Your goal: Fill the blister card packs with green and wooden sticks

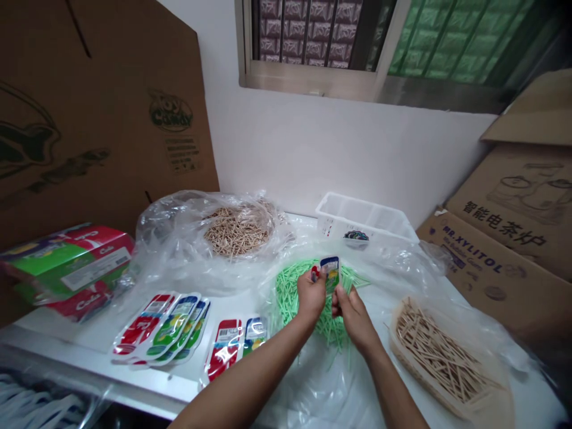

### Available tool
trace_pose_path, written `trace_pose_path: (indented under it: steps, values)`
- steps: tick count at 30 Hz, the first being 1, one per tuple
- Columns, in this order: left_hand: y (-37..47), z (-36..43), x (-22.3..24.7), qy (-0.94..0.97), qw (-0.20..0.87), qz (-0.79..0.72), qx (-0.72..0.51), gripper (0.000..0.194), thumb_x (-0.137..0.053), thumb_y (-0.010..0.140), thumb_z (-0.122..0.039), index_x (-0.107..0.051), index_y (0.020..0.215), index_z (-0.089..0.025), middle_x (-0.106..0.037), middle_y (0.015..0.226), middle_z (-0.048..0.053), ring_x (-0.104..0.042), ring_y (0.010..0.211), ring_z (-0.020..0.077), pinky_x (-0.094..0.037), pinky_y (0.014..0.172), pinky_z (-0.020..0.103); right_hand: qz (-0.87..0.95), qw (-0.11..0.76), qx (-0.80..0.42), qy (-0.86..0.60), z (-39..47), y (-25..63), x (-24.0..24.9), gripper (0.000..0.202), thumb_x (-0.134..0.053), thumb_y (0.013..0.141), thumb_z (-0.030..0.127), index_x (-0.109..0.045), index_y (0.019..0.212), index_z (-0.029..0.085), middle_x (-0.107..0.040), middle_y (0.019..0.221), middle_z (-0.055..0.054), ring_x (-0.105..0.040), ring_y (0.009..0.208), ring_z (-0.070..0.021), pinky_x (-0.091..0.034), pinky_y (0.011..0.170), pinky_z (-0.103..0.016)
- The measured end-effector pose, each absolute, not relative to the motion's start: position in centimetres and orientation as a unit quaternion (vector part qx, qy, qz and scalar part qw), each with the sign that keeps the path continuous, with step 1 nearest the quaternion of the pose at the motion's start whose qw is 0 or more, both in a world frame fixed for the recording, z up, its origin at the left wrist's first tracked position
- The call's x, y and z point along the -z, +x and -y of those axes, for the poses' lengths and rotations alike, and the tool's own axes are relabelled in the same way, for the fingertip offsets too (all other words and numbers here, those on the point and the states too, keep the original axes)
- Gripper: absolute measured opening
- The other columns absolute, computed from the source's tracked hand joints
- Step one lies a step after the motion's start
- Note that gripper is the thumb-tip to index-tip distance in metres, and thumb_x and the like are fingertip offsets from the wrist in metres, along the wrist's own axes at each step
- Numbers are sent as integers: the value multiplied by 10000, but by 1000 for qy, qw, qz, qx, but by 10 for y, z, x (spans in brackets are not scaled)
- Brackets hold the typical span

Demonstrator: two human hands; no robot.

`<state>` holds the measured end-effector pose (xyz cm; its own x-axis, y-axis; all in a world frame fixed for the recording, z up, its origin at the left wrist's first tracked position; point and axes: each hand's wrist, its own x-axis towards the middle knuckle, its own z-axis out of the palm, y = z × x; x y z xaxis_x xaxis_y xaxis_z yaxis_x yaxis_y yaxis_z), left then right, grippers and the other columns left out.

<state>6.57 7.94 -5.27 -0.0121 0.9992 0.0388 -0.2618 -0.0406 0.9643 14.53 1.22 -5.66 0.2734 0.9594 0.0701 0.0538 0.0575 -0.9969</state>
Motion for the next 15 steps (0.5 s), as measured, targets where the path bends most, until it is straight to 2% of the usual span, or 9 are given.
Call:
trace_pose_path:
  steps: [2, 5, 9, 11, 15]
  values:
    - [52, -76, 50, 456, 557, -410, -560, 360, -678, 643, -434, -505, 513, -147, -425, 469, -53, -359, 461, 71, -279, 463, 194, 516, 489, -363, -603, -4, 159, 47, 289, -403, 873, 514, -429, 817, 233, -478, 645, 49, -479, 549, -129, -408, 522, -256]
    - [37, -66, 48, 467, 571, -400, -543, 311, -696, 630, -401, -562, 544, -134, -477, 487, -39, -403, 472, 78, -318, 479, 194, 597, 394, -290, -636, 8, 169, 34, 237, -359, 903, 458, -406, 826, 238, -486, 648, 41, -500, 595, -150, -397, 575, -274]
    - [25, -48, 48, 445, 657, -362, -489, 313, -713, 621, -418, -636, 675, -120, -592, 600, 7, -515, 541, 115, -407, 537, 224, 658, 320, -245, -636, 19, 166, 24, 184, -314, 922, 392, -392, 849, 242, -536, 717, 16, -549, 679, -170, -400, 625, -278]
    - [19, -40, 46, 442, 684, -357, -458, 343, -705, 634, -445, -644, 677, -110, -585, 590, 8, -511, 538, 113, -406, 543, 228, 675, 293, -234, -635, 23, 163, 24, 180, -292, 927, 378, -390, 859, 244, -549, 745, 6, -559, 698, -174, -402, 627, -275]
    - [6, -34, 40, 478, 653, -382, -446, 333, -714, 630, -410, -617, 564, -98, -476, 482, -28, -408, 473, 79, -332, 504, 219, 699, 239, -200, -643, 32, 165, 25, 193, -267, 929, 377, -373, 833, 248, -546, 750, -2, -561, 697, -184, -392, 619, -277]
